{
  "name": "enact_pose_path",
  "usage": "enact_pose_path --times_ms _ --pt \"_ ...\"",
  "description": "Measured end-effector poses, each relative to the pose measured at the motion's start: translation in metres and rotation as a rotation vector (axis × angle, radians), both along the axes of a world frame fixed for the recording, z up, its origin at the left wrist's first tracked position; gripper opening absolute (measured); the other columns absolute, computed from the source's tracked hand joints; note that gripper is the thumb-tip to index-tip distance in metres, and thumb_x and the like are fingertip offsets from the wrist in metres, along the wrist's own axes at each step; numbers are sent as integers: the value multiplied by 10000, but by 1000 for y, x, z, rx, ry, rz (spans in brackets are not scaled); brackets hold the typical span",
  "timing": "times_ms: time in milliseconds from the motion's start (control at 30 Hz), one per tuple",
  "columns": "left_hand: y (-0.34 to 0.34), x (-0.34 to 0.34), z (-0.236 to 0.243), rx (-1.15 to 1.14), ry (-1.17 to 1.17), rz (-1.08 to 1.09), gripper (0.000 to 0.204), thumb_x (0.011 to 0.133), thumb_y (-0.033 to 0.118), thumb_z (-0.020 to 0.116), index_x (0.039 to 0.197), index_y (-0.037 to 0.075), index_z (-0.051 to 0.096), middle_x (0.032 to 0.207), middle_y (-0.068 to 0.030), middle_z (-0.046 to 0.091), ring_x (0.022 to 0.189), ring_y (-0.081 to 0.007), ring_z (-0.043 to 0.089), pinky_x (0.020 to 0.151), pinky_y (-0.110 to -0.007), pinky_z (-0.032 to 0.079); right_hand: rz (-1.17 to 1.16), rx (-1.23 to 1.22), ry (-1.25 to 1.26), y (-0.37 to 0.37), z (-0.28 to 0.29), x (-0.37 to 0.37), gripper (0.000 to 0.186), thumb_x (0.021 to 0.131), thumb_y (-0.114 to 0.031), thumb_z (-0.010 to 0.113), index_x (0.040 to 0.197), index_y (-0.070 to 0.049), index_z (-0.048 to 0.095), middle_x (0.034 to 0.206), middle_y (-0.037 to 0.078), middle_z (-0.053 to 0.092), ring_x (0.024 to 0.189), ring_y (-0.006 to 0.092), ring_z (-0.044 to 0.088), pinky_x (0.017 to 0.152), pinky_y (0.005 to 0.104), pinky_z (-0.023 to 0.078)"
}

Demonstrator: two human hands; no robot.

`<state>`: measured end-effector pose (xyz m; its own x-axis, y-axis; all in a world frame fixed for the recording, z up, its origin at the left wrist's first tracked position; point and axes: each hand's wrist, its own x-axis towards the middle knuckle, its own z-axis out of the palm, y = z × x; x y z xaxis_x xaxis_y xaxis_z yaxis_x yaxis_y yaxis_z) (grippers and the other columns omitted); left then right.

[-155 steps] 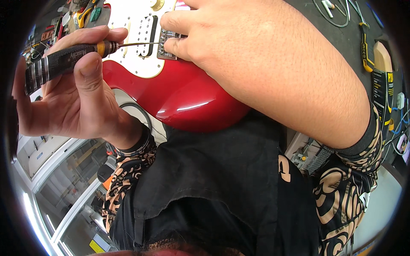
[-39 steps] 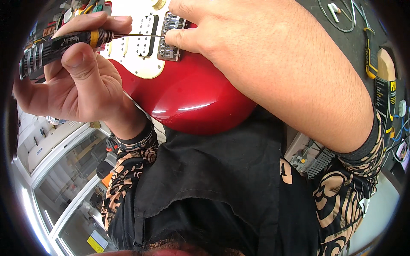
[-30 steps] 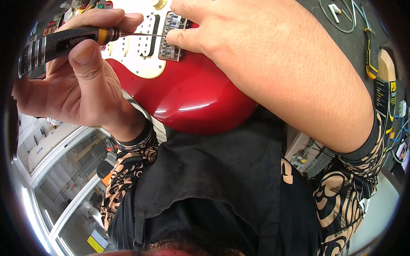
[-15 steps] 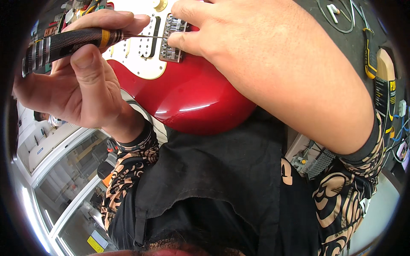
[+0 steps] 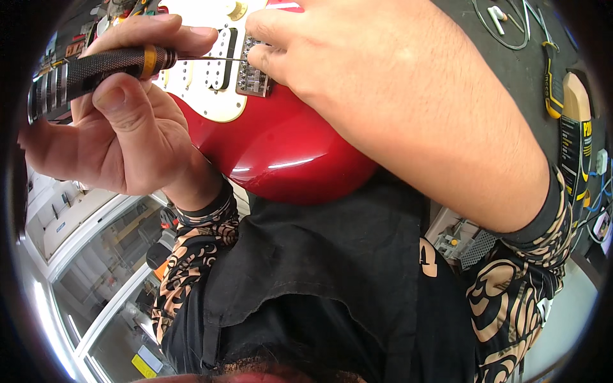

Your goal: The person uses a screwdriver to adjust the bridge saddles on a red electric guitar. They then use pliers to bend and shape a small metal component, likely a string retainer or saddle, while holding it in their hands.

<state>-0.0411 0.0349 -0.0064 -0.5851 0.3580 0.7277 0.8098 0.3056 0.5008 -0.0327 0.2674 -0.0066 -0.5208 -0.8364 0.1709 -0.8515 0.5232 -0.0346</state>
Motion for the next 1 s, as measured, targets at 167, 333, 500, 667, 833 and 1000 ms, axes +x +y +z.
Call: enact_pose_path --times_ms 167,333,500,667,833,1000 --pt "8 -7 -9 47 19 -22 677 1172 273 541 1685 224 102 956 -335 736 643 -342 745 649 -425 651 -33 -14 -2 -3 -7 -4 411 986 -208 643 1352 -33 709 1196 54 668 1052 219 645 920 349 504" --pt "17 -2 -33 320 68 -51 620 1184 259 511 1646 259 97 997 -355 732 609 -372 731 633 -426 652 -39 -22 6 10 -14 11 416 986 -206 643 1359 -31 703 1194 59 669 1055 221 642 924 348 504" --pt "6 -11 -19 258 68 -67 650 1177 258 521 1649 270 74 1002 -376 709 580 -391 714 609 -437 655 -67 -35 11 7 -15 16 422 987 -205 642 1366 -29 697 1192 63 670 1057 224 639 928 347 503" --pt "4 -16 -25 161 68 -135 705 1164 258 556 1669 244 65 934 -360 715 590 -385 718 594 -444 653 -75 -61 13 3 -18 14 427 987 -203 642 1373 -27 692 1190 68 671 1060 226 636 931 346 502" --pt "13 -26 -38 333 115 -175 774 1153 330 595 1721 149 102 944 -214 740 644 -257 724 596 -350 630 -83 -69 12 -2 -17 12 432 987 -202 642 1379 -26 686 1189 72 672 1063 228 633 935 345 501" --pt "16 -19 -39 316 135 -109 741 1123 273 637 1678 132 168 966 -212 734 667 -261 730 605 -350 638 -75 -81 9 4 -22 18 438 987 -201 642 1386 -24 680 1187 77 673 1066 231 630 939 344 501"
